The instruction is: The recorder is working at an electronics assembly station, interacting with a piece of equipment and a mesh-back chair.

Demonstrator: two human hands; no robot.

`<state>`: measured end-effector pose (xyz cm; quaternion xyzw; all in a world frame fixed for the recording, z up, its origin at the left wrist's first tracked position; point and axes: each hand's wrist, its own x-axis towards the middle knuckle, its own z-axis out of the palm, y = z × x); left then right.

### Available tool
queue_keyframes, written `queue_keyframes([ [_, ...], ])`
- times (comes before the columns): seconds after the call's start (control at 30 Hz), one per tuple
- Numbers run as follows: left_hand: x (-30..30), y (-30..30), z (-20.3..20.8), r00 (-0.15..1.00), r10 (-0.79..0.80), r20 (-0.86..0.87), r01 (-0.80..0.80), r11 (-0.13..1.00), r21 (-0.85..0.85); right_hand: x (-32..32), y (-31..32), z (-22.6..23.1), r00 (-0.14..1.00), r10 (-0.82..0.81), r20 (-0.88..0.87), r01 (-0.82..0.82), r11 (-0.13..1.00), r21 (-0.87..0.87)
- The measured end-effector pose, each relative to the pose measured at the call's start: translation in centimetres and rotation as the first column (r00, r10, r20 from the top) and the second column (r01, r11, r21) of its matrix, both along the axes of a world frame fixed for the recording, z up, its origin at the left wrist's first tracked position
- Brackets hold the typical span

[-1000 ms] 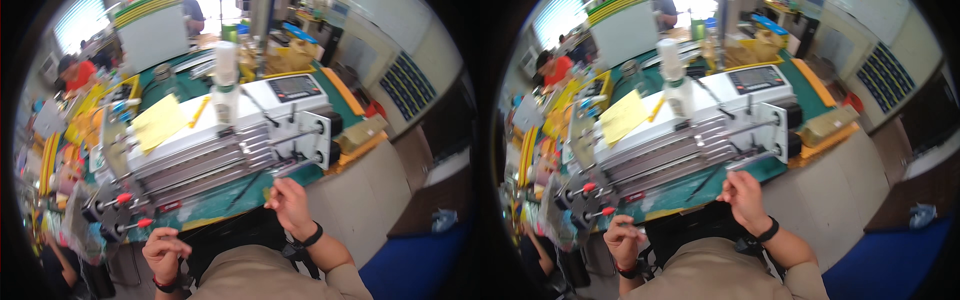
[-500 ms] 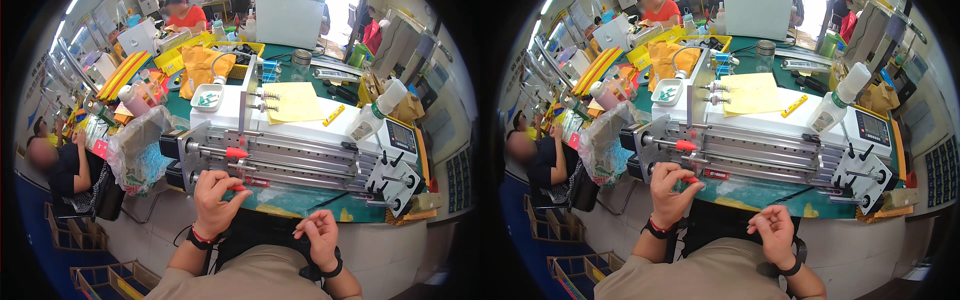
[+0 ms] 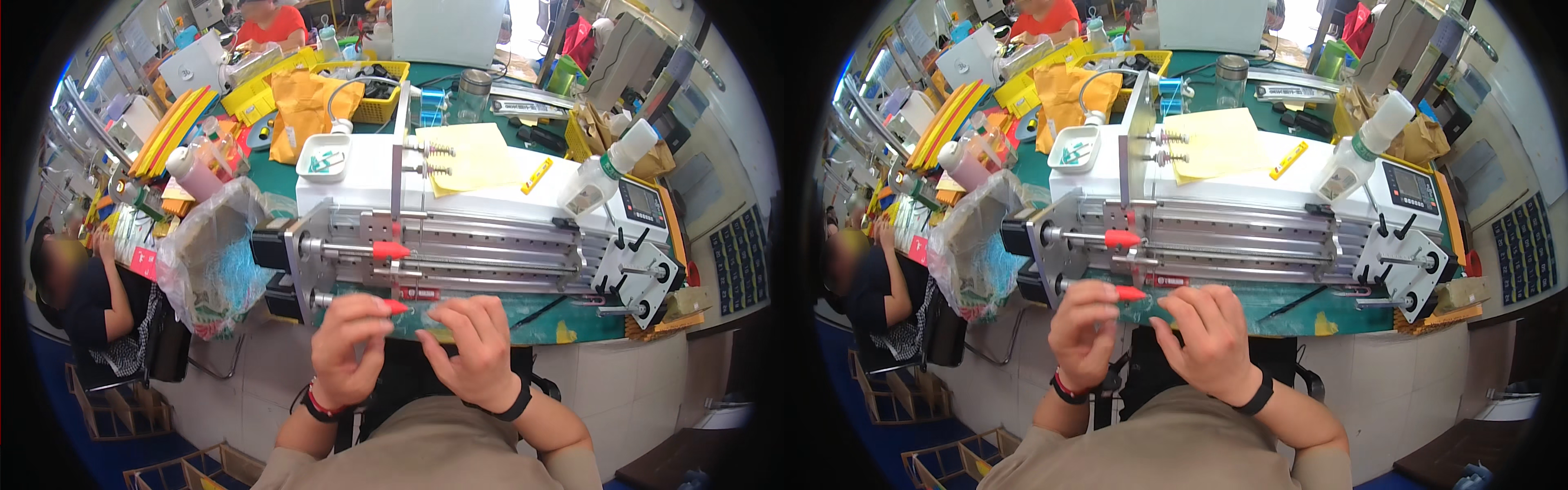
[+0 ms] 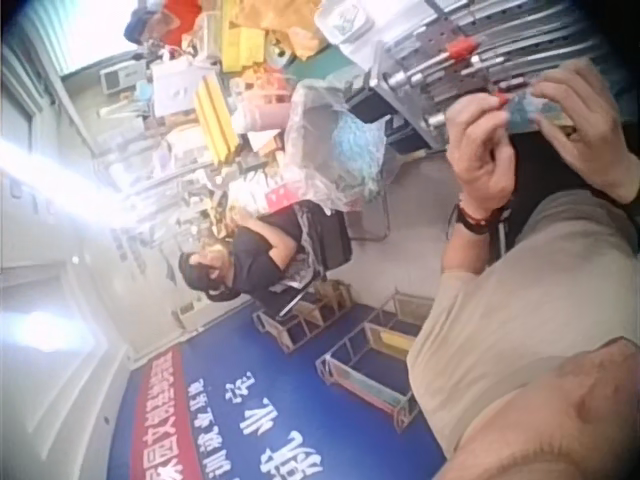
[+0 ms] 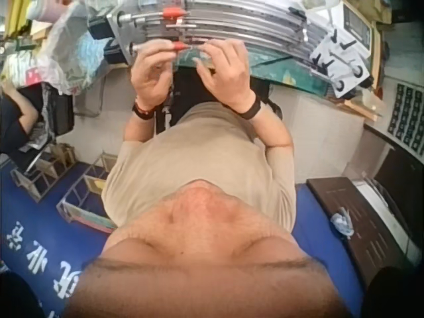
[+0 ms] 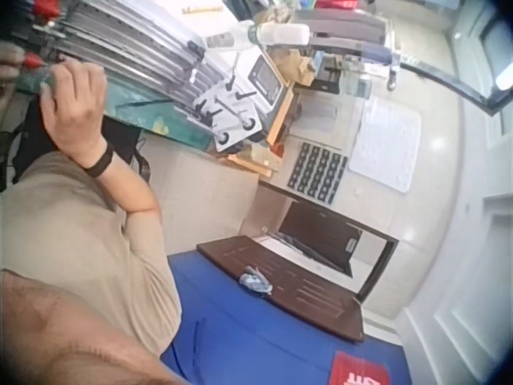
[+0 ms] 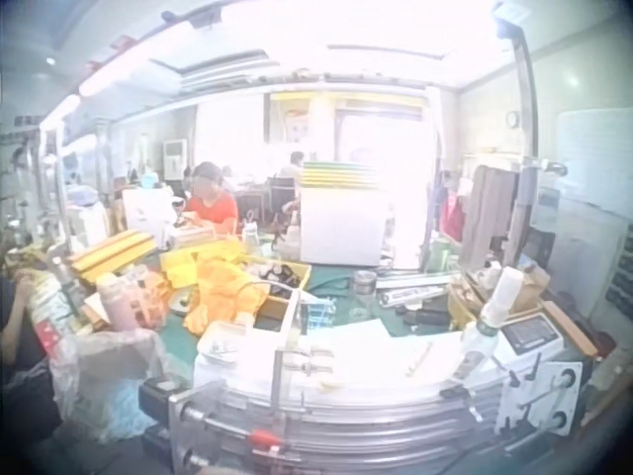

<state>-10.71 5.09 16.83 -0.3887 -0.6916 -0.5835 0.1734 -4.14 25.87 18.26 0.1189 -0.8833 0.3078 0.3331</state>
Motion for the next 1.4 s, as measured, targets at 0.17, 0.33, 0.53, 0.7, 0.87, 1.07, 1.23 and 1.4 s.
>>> queue_keyframes([
  [0.17, 2.0, -0.6, -0.8, 0.897, -0.335, 0.29, 0.259, 0.927, 0.27, -0.1, -0.4, 0.0, 0.995, -0.089, 0.04, 0.09, 0.996, -0.016],
  [0.33, 1.2, -0.7, -2.8, 0.935, -0.307, 0.18, 0.241, 0.918, 0.314, -1.5, -1.0, -0.1, 0.989, -0.092, 0.112, 0.104, 0.988, -0.113],
  [0.53, 1.5, -3.2, -2.8, 0.99, 0.045, 0.136, -0.075, 0.973, 0.219, -2.5, -2.1, -0.8, 0.974, -0.046, 0.223, 0.094, 0.973, -0.211],
  [0.7, 0.1, -3.9, 2.3, 0.755, 0.554, -0.352, -0.654, 0.675, -0.341, -2.2, -2.0, -2.1, 0.997, -0.081, -0.016, 0.081, 0.997, -0.006],
  [0.87, 0.2, -3.8, 3.2, 0.845, 0.363, -0.392, -0.5, 0.795, -0.344, 0.8, -2.4, -5.1, 0.995, -0.03, -0.09, 0.01, 0.975, -0.223],
  [1.07, -0.1, 3.2, 4.4, 0.932, 0.179, -0.316, -0.325, 0.799, -0.506, -0.5, 0.6, -8.4, 0.761, 0.637, 0.127, 0.357, -0.248, -0.901],
  [1.23, -0.7, 6.7, 3.9, 0.957, 0.171, -0.236, -0.286, 0.697, -0.658, -4.4, 1.6, -9.0, 0.718, 0.608, -0.339, 0.301, -0.71, -0.636],
  [1.4, 1.7, 4.7, 2.3, 0.957, 0.221, -0.19, -0.29, 0.793, -0.535, -3.0, 2.7, -8.2, 0.719, 0.694, -0.036, 0.288, -0.345, -0.893],
])
